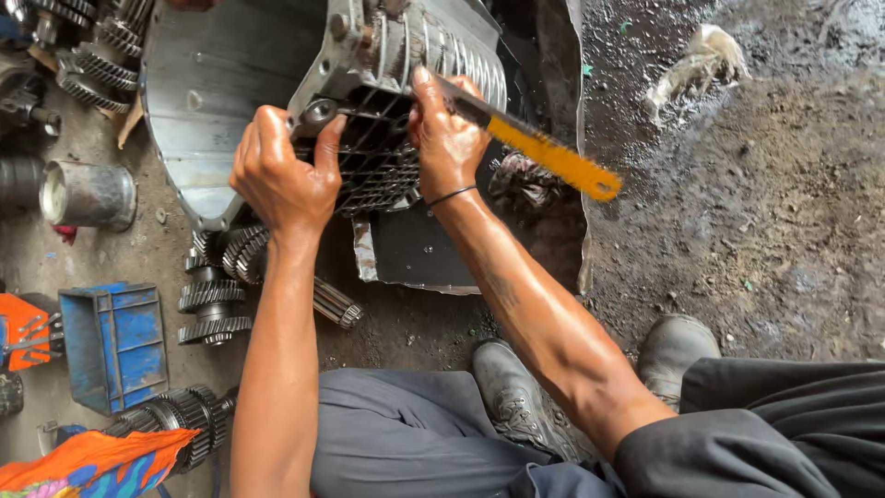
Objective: The person uses a yellow pry bar to scrape and clean the internal surfaces of a disassembled gearbox casing. They repeatedly reposition the casing and use the tool to remove grime from the metal grid and walls.
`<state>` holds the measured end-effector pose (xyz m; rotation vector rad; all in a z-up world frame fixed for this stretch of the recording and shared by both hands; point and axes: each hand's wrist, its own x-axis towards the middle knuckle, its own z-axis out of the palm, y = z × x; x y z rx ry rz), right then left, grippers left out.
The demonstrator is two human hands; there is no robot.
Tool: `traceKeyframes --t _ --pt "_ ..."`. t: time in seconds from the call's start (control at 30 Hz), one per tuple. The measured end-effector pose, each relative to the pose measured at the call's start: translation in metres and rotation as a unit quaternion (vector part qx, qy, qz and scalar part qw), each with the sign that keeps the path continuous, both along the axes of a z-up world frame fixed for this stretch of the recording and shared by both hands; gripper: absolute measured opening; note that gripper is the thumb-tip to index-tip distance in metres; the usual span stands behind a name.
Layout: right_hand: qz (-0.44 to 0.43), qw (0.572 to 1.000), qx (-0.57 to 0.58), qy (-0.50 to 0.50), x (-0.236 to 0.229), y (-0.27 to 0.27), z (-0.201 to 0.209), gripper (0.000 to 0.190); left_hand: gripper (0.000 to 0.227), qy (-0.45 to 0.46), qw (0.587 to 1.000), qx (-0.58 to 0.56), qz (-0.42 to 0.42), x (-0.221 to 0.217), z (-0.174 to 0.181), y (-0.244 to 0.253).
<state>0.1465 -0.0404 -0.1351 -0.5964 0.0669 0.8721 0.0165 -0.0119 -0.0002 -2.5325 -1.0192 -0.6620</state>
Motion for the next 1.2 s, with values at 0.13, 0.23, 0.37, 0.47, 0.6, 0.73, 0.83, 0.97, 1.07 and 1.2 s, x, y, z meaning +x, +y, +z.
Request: traceKeyframes --t 0.13,0.23,0.37,0.47,0.6,0.73,0.83,0.97,1.07,1.2 --pt "-0.009 0.995 -0.098 -0.001 -0.003 0.006 0.001 0.035 0.054 0.004 1.0 0.014 -0.012 0.0 0.002 0.0" --pt "-0.055 0.992 -0.101 -0.049 -0.006 0.005 -0.006 0.028 0.055 0.007 1.0 0.011 -0.002 0.003 -0.004 0.0" --pt "-0.058 0.957 -0.215 -0.186 -0.014 0.007 -0.002 0.032 0.056 0.008 1.0 0.005 0.0 0.0 0.002 0.0" --pt "-0.087 0.957 -0.209 -0.18 -0.01 0.002 -0.003 0.034 0.055 0.008 1.0 0.006 0.005 0.0 -0.004 -0.001" --pt "0.026 0.951 -0.27 -0.15 -0.004 -0.003 0.01 0.036 0.053 0.012 0.999 0.031 -0.019 -0.001 0.0 0.0" --pt "-0.015 0.948 -0.222 -0.227 -0.008 -0.007 0.006 0.041 0.056 0.004 1.0 0.003 0.003 -0.003 -0.004 -0.001" --pt "-0.022 0.935 -0.272 -0.226 -0.012 -0.002 0.002 0.034 0.056 0.006 1.0 0.007 0.005 -0.001 -0.002 0.0" --pt "-0.088 0.94 -0.218 -0.248 -0.017 0.003 -0.005 0.038 0.057 0.004 1.0 0.001 -0.003 -0.002 -0.005 0.002" --pt "-0.073 0.958 -0.197 -0.193 -0.016 0.004 0.001 0.036 0.057 0.011 1.0 0.018 -0.01 -0.004 -0.002 0.002" --pt "-0.073 0.935 -0.215 -0.273 -0.005 0.0 0.003 0.04 0.06 0.007 1.0 -0.001 0.016 -0.002 -0.004 0.006"
